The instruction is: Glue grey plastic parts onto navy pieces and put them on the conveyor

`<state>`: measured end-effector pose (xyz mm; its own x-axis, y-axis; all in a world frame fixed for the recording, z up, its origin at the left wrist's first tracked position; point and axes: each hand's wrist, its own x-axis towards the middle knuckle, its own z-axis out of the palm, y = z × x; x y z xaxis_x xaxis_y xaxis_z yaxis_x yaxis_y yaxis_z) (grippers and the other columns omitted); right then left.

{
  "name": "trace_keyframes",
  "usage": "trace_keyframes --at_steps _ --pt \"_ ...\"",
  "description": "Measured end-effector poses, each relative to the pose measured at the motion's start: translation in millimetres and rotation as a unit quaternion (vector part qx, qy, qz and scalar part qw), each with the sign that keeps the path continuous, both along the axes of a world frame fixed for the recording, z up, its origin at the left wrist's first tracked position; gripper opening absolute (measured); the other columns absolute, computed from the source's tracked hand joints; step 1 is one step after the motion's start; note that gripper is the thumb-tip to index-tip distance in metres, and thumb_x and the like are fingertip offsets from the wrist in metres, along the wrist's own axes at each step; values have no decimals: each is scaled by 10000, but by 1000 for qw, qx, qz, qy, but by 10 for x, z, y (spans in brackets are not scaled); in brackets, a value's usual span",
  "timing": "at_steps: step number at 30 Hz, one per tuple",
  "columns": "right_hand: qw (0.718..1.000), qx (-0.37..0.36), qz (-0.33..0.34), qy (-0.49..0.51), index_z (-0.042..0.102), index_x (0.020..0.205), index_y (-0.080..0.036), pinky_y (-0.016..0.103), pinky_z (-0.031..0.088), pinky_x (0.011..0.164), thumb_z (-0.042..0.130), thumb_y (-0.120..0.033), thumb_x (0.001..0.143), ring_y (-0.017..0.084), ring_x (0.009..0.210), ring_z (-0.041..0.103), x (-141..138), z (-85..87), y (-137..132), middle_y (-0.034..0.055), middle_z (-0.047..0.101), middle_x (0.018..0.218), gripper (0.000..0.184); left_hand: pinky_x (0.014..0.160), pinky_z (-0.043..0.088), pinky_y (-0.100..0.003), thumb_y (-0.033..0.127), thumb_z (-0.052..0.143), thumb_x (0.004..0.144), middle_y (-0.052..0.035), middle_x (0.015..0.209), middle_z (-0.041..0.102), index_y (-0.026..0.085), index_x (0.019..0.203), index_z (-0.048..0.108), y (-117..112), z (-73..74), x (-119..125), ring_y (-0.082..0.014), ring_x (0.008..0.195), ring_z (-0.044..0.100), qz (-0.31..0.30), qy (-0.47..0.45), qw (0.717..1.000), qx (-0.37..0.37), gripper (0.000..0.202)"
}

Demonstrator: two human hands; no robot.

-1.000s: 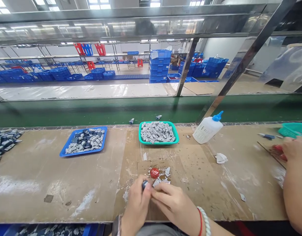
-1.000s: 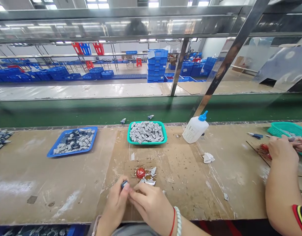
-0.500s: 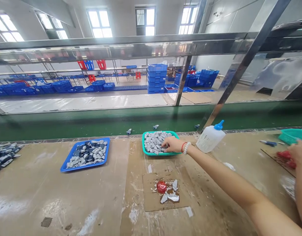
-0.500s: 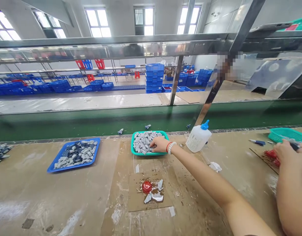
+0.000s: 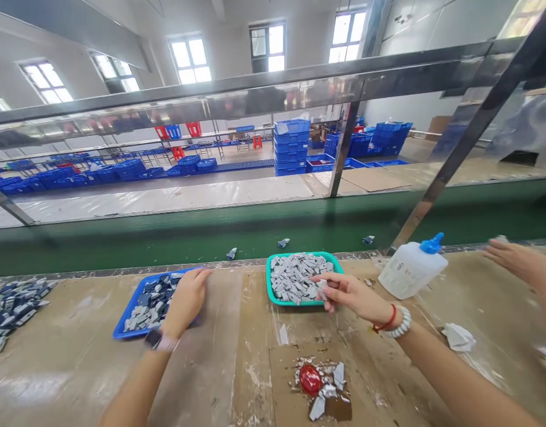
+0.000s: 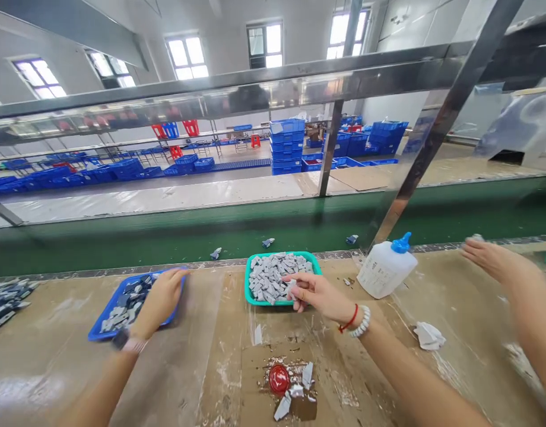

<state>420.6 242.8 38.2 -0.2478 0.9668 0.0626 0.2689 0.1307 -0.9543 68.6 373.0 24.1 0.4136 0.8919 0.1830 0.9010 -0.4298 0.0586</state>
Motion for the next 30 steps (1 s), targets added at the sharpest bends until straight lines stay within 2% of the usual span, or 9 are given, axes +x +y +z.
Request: trace_keyframes --at_steps 3,6,9,11,17,20,23,26,30 --pt "990 -66 -50 118 554 1072 -237 213 489 648 523 -325 806 92 695 603 31 -48 -199 55 628 896 282 929 362 -424 118 456 840 -100 1267 398 179 1186 452 617 -108 403 -244 1134 407 -71 78 994 -41 352" --pt "981 -70 -117 139 574 981 -220 230 504 636 596 -332 746 110 696 601 84 -117 -419 53 631 867 261 834 421 -377 58 446 812 -118 1154 495 194 1169 484 1099 -182 669 -227 979 528 -100 148 980 -84 383" --pt "981 -52 -169 84 601 901 -201 256 504 662 583 -304 756 132 746 603 89 -198 -687 55 631 864 179 768 444 -370 48 425 815 -104 1071 537 165 1110 525 1356 -194 683 -196 830 578 -114 194 970 -94 332" --pt "980 -46 -187 44 624 911 -212 277 494 702 564 -275 772 140 787 591 30 -261 -883 47 622 878 165 783 443 -373 56 432 820 -98 1117 514 145 1068 542 1443 -186 616 -185 843 573 -115 210 967 -88 286" --pt "976 -10 -201 -87 643 945 -263 343 454 773 505 -208 809 175 824 538 -299 -512 -1344 46 577 901 202 813 436 -347 207 445 873 -57 1034 549 60 1007 547 1509 -206 495 -198 917 549 -86 220 970 -56 224" --pt "955 35 -202 -214 623 962 -261 330 463 722 469 -195 830 180 791 533 -421 -660 -1438 51 574 878 213 738 461 -313 301 407 892 -56 946 567 40 974 548 1444 -206 453 -178 839 574 -31 210 977 -19 308" --pt "930 62 -193 -308 631 886 -236 316 458 649 443 -196 843 181 726 522 -494 -761 -1465 58 569 807 197 685 461 -292 410 375 887 -57 876 584 25 953 548 1349 -166 384 -183 810 583 29 190 981 22 427" --pt "921 74 -181 -336 631 803 -215 315 450 628 396 -191 861 183 704 514 -522 -783 -1481 61 561 779 243 699 449 -310 486 288 889 -87 902 595 24 1005 521 1251 -88 306 -222 886 569 78 154 982 71 530" --pt "930 85 -162 -320 619 860 -223 295 460 672 426 -210 857 167 742 523 -489 -711 -1527 41 567 836 194 740 415 -234 464 -8 896 -75 1040 558 29 1178 377 1109 42 199 -179 959 543 101 106 984 105 646"
